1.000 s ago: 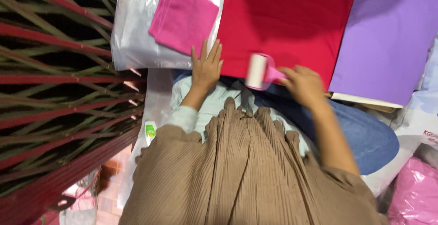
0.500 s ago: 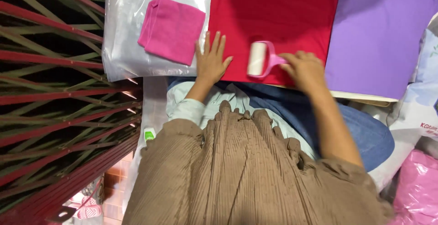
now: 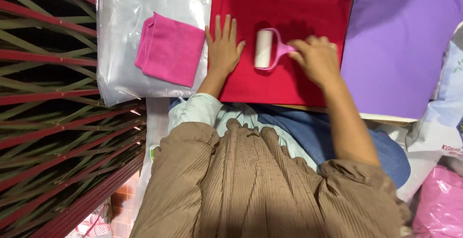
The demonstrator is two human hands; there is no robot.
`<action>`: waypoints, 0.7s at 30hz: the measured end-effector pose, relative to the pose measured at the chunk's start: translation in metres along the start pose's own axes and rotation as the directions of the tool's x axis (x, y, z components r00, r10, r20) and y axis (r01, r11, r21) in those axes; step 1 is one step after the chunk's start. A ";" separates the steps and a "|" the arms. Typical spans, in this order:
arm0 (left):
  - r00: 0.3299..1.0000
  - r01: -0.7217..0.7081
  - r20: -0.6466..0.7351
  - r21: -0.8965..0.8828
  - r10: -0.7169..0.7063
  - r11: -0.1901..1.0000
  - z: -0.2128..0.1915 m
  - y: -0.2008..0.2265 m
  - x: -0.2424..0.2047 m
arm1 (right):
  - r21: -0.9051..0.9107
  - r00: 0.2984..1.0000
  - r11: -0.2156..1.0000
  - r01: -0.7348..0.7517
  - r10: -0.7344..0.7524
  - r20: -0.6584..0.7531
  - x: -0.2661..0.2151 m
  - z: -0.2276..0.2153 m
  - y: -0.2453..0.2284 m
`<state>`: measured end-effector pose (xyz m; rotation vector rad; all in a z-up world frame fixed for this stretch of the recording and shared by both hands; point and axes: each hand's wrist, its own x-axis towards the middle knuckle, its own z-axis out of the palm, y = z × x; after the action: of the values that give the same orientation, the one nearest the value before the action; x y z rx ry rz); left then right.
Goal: Using a lint roller to clean a piece of red fabric and then folding it.
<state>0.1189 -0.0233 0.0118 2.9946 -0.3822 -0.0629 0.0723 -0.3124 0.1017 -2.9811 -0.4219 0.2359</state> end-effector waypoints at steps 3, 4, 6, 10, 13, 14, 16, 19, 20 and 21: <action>0.997 -0.060 -0.054 -0.037 0.058 0.997 -0.003 -0.034 -0.023 | 0.015 0.999 1.000 -0.012 0.012 -0.045 -0.033 0.001 0.085; 0.997 -0.064 -0.049 -0.037 0.062 0.997 -0.004 -0.047 -0.029 | 0.017 0.999 1.000 -0.016 0.017 -0.042 -0.052 -0.009 0.110; 0.996 -0.067 -0.054 0.045 0.069 0.997 -0.007 -0.071 -0.037 | -0.296 0.977 0.937 -0.187 0.209 0.045 -0.087 -0.032 0.161; 0.998 -0.003 -0.070 0.000 0.003 1.000 -0.033 -0.048 0.001 | -0.193 0.990 0.972 -0.137 0.130 -0.046 -0.029 -0.044 0.098; 0.998 0.031 -0.048 0.004 -0.031 1.000 -0.036 -0.023 0.062 | -0.113 0.972 0.993 0.022 -0.048 -0.229 0.053 -0.022 0.042; 0.998 0.001 -0.064 -0.020 -0.002 1.000 -0.028 -0.023 0.074 | -0.061 0.974 0.996 0.059 -0.070 -0.216 0.068 -0.009 0.038; 0.999 -0.020 -0.043 -0.046 0.018 0.999 -0.018 -0.035 0.068 | 0.012 0.981 0.995 0.096 -0.093 -0.172 0.061 0.011 0.060; 0.996 -0.087 0.008 0.018 0.087 0.996 -0.023 -0.069 0.062 | 0.020 0.979 0.996 0.085 -0.080 -0.189 0.021 0.000 0.152; 0.989 -0.127 -0.065 0.051 0.130 0.991 -0.023 -0.081 0.059 | -0.154 0.993 0.988 -0.008 -0.010 -0.119 -0.003 -0.012 0.181; 0.977 -0.161 -0.131 0.082 0.171 0.984 -0.021 -0.091 0.051 | -0.328 0.996 0.941 -0.085 0.071 -0.056 -0.030 -0.024 0.209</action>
<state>0.1923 0.0532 0.0203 2.9994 -0.6290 0.1750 0.1033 -0.5227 0.1002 -3.3296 -0.3706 0.1168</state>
